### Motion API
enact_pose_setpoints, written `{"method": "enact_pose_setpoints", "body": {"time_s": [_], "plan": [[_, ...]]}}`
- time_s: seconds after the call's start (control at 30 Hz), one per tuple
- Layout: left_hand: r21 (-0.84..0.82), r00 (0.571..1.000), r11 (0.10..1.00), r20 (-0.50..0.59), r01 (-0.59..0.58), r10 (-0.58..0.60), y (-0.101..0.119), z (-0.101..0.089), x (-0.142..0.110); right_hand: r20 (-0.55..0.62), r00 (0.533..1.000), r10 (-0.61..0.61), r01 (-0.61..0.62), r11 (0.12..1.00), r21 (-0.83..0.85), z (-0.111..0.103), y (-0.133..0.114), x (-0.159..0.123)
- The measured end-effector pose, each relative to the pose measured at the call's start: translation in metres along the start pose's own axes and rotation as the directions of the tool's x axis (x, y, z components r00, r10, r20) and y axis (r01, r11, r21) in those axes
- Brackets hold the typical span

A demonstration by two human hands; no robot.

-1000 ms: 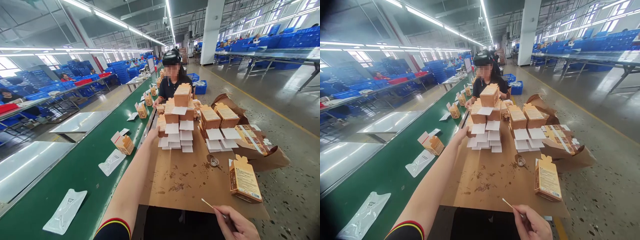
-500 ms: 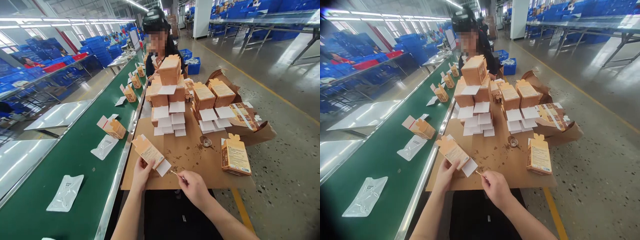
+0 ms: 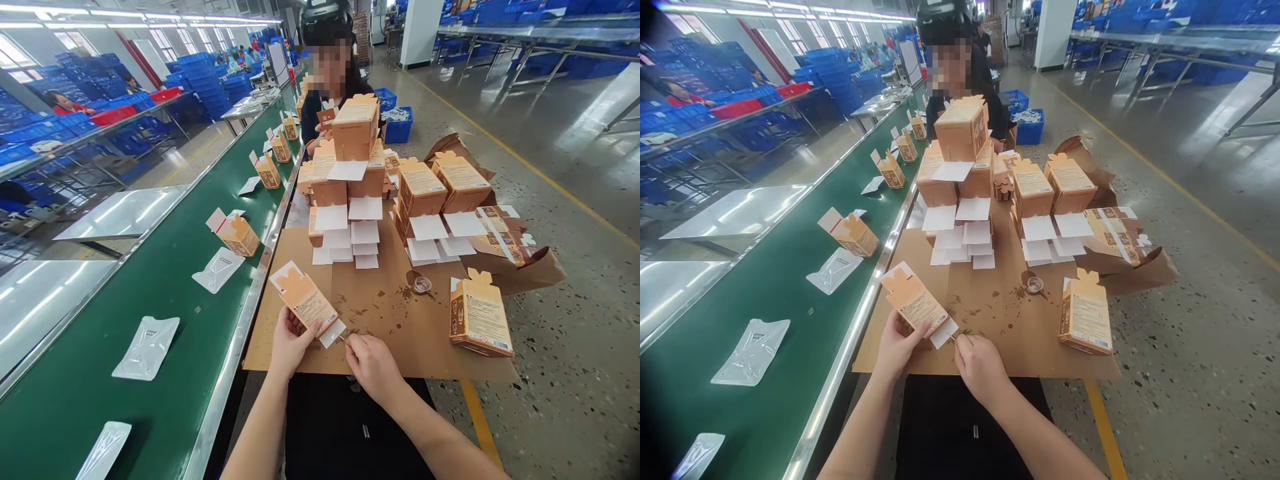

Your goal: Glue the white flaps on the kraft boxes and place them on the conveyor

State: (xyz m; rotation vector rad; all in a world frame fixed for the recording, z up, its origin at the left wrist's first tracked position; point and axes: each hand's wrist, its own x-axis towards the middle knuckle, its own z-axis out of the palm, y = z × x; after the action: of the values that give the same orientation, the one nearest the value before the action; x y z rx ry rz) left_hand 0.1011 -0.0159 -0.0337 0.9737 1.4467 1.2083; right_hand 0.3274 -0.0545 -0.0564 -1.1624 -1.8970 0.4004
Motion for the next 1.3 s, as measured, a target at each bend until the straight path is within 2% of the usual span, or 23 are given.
{"method": "enact_pose_setpoints", "body": {"time_s": [0.17, 0.3, 0.37, 0.53, 0.63, 0.7, 0.77, 0.83, 0.9, 0.93, 1.0, 1.07, 1.13, 1.17, 1.23, 1.27, 1.3], "plan": [[0.023, 0.999, 0.998, 0.007, -0.053, 0.053, -0.007, 0.001, -0.008, -0.061, 0.996, 0.059, -0.057, 0.998, 0.025, -0.014, -0.006, -0.007], [0.235, 0.982, 0.959, -0.064, -0.160, 0.180, -0.009, 0.005, -0.027, -0.107, 0.987, 0.122, -0.118, 0.992, 0.041, -0.039, -0.016, -0.029], [0.337, 0.972, 0.926, -0.101, -0.169, 0.214, -0.009, 0.010, -0.037, -0.116, 0.980, 0.162, -0.156, 0.986, 0.057, -0.051, -0.022, -0.041], [0.413, 0.967, 0.894, -0.099, -0.173, 0.233, -0.012, 0.021, -0.044, -0.093, 0.953, 0.288, -0.270, 0.947, 0.174, -0.059, -0.030, -0.055], [0.452, 0.956, 0.872, -0.122, -0.186, 0.268, -0.014, 0.009, -0.031, -0.087, 0.941, 0.327, -0.298, 0.923, 0.245, -0.053, -0.029, -0.054], [0.509, 0.934, 0.848, -0.208, -0.149, 0.289, -0.010, -0.017, -0.017, -0.109, 0.935, 0.337, -0.296, 0.913, 0.280, -0.051, -0.026, -0.054], [0.560, 0.885, 0.827, -0.360, -0.049, 0.296, 0.000, -0.056, -0.002, -0.130, 0.926, 0.354, -0.305, 0.906, 0.295, -0.054, -0.023, -0.056], [0.555, 0.800, 0.829, -0.530, 0.075, 0.283, 0.013, -0.100, 0.009, -0.131, 0.917, 0.377, -0.326, 0.897, 0.300, -0.058, -0.019, -0.059], [0.515, 0.719, 0.838, -0.651, 0.183, 0.243, 0.023, -0.137, 0.018, -0.115, 0.910, 0.398, -0.350, 0.887, 0.302, -0.061, -0.015, -0.063], [0.493, 0.692, 0.839, -0.689, 0.229, 0.215, 0.027, -0.152, 0.021, -0.108, 0.907, 0.407, -0.360, 0.882, 0.303, -0.062, -0.014, -0.064], [0.463, 0.685, 0.835, -0.713, 0.299, 0.150, 0.028, -0.170, 0.025, -0.091, 0.906, 0.414, -0.370, 0.877, 0.306, -0.059, -0.012, -0.066], [0.459, 0.707, 0.840, -0.695, 0.291, 0.135, 0.024, -0.176, 0.026, -0.079, 0.911, 0.405, -0.364, 0.879, 0.309, -0.055, -0.011, -0.065], [0.474, 0.714, 0.857, -0.671, 0.202, 0.202, 0.015, -0.174, 0.020, -0.078, 0.918, 0.388, -0.348, 0.885, 0.309, -0.052, -0.009, -0.063], [0.487, 0.685, 0.862, -0.677, 0.142, 0.269, 0.011, -0.170, 0.015, -0.087, 0.920, 0.382, -0.341, 0.890, 0.304, -0.052, -0.008, -0.062], [0.527, 0.581, 0.850, -0.696, 0.013, 0.422, 0.006, -0.158, 0.004, -0.109, 0.922, 0.372, -0.329, 0.901, 0.283, -0.056, -0.006, -0.060], [0.540, 0.532, 0.839, -0.694, -0.058, 0.484, 0.008, -0.149, 0.001, -0.120, 0.922, 0.369, -0.327, 0.906, 0.269, -0.060, -0.005, -0.059], [0.540, 0.505, 0.830, -0.683, -0.139, 0.528, 0.014, -0.138, 0.001, -0.128, 0.921, 0.367, -0.327, 0.909, 0.257, -0.063, -0.003, -0.058]]}}
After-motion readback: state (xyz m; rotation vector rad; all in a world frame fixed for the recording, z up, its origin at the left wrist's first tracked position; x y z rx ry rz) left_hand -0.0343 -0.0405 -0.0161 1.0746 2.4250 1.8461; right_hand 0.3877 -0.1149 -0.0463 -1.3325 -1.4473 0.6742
